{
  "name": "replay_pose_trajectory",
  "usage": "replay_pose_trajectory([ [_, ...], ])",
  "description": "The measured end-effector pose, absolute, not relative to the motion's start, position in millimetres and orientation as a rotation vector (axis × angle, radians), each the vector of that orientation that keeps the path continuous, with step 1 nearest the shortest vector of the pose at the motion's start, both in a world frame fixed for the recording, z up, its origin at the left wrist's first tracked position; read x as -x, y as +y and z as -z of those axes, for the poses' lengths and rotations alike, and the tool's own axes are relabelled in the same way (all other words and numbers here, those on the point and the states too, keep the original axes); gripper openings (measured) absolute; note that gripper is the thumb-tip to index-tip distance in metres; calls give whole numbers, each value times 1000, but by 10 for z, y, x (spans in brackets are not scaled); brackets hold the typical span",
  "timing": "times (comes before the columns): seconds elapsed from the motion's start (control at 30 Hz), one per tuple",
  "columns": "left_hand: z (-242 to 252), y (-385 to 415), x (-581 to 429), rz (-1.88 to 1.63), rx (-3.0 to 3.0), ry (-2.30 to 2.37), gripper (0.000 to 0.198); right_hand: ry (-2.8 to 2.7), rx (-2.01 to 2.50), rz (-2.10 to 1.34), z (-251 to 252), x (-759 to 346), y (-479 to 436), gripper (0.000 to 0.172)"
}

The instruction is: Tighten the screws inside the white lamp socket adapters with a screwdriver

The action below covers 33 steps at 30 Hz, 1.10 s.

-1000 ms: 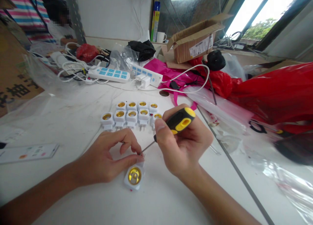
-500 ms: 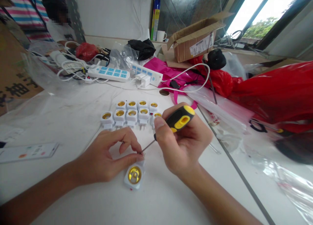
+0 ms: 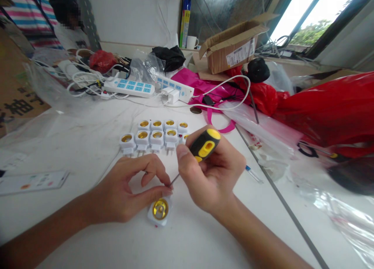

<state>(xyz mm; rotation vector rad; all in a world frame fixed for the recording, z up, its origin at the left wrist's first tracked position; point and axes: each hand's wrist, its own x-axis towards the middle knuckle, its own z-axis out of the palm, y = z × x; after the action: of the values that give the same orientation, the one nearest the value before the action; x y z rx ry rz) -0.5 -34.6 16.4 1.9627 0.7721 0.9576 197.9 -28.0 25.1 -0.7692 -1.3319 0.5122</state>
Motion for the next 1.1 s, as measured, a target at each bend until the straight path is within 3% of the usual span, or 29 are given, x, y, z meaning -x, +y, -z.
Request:
replay_pose_trajectory([
  [0.5, -156, -343, 38, -929, -1889, 745, 42, -1424, 783, -565, -249, -1931, -310, 23],
  [0.67, -157, -324, 96, -867, -1873, 669, 31, -1483, 818, -542, -316, -1898, -336, 23],
  [1.1, -172, -299, 115, -860, -1847, 638, 41, -1553, 826, -573, -383, -1857, -357, 19],
])
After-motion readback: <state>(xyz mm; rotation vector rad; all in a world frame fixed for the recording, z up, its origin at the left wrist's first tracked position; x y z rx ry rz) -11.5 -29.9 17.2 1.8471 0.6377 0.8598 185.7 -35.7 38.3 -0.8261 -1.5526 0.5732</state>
